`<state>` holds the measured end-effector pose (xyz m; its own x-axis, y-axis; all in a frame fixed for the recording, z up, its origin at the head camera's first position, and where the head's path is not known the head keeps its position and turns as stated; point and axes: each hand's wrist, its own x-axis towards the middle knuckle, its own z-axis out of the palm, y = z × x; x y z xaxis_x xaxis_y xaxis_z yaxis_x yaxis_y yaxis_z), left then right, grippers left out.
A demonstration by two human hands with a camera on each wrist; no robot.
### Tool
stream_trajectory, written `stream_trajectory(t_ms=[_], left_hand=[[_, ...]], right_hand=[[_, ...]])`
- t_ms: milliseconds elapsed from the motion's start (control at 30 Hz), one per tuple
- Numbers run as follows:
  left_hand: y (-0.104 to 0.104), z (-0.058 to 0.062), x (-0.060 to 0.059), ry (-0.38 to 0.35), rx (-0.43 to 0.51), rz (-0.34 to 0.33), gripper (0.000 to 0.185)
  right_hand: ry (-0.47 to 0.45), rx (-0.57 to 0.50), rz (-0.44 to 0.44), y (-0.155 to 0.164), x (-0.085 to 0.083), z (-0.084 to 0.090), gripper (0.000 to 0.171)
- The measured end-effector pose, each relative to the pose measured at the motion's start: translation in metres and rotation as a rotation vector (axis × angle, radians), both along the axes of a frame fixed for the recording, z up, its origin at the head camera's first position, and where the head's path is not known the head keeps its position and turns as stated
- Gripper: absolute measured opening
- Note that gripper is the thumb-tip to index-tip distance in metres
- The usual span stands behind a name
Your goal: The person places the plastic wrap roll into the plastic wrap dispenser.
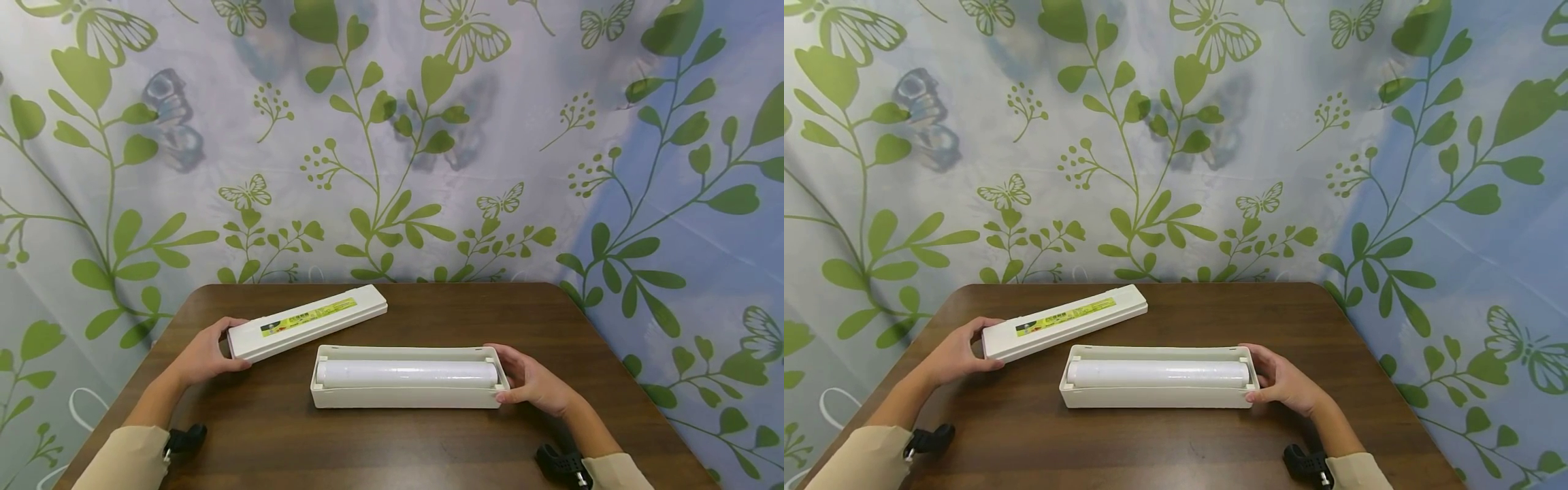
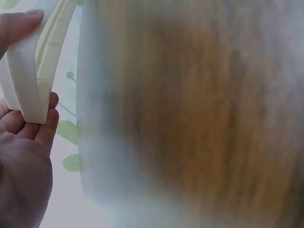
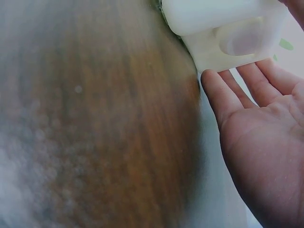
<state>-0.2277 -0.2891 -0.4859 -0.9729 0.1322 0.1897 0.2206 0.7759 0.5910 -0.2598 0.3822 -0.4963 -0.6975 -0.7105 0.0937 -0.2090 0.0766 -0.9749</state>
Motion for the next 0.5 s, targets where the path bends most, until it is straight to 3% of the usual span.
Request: stream_trajectory(t_ms=[500], left_hand=[[0.0084,-0.0038,0.0081,0.074,0.087,0.021,0.081]], right_hand=[[-0.006,0.006,-0.008,-0.0001,0.0005,0.0002,0.088]])
